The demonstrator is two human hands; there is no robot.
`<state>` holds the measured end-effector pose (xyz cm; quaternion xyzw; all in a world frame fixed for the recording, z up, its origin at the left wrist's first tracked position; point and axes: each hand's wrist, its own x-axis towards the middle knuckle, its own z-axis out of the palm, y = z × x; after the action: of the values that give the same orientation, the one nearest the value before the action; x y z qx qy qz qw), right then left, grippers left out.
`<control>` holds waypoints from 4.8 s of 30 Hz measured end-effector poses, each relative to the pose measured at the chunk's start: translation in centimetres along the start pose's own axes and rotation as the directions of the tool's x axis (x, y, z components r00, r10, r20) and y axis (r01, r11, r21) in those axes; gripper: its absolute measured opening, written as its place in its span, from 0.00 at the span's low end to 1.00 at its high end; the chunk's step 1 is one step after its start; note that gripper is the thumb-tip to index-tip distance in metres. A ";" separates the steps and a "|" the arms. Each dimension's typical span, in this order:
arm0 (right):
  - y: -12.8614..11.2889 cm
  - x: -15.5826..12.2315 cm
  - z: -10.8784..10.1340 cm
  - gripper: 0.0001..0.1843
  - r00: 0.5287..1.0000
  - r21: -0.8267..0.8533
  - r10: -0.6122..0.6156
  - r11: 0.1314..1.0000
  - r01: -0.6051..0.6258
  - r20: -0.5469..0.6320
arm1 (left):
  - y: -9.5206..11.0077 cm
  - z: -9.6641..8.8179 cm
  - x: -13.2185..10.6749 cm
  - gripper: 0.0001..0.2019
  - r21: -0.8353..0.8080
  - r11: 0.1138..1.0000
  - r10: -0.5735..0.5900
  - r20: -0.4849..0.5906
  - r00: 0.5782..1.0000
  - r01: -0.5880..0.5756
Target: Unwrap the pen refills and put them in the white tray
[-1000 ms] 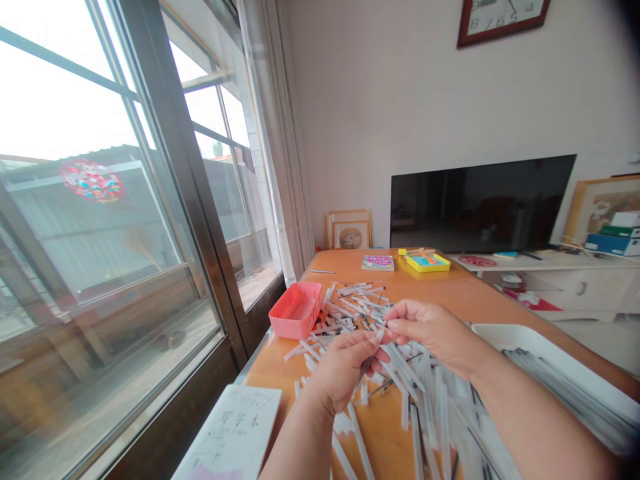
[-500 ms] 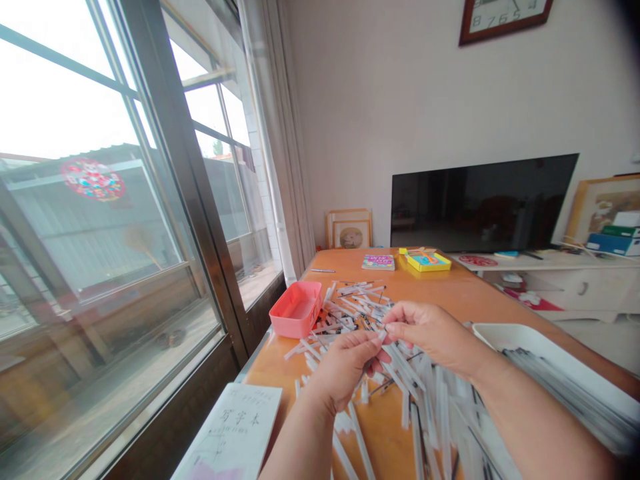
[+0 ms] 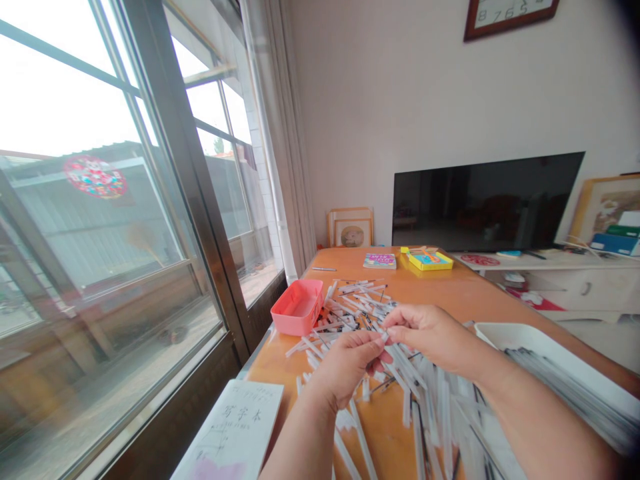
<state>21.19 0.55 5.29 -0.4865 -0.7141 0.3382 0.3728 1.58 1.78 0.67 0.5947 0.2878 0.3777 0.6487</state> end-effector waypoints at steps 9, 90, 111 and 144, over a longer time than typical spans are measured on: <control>0.7 -0.2 -0.8 0.12 0.997 -0.033 0.048 0.998 -0.046 0.062 | -0.1 0.0 0.0 0.18 -0.003 1.000 -0.006 0.015 1.000 0.006; 1.0 0.3 -0.1 0.27 0.999 -0.306 -0.004 0.952 -0.011 -0.048 | -0.2 1.0 0.2 0.23 0.137 0.990 -0.001 -0.064 0.998 0.010; 0.8 0.6 0.8 0.18 0.980 -0.409 -0.085 0.913 0.004 -0.181 | 0.0 1.1 0.3 0.21 0.279 0.959 0.084 -0.115 0.990 -0.049; 4.8 1.1 5.9 0.11 0.994 -0.734 0.097 0.672 -0.097 -0.043 | -1.2 -2.2 1.5 0.23 -0.121 0.989 -0.020 -0.680 0.733 -0.085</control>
<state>17.97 2.28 -1.50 -0.6325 -0.7628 0.0420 0.1277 0.77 4.24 -0.73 0.3723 0.4662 0.5996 0.5334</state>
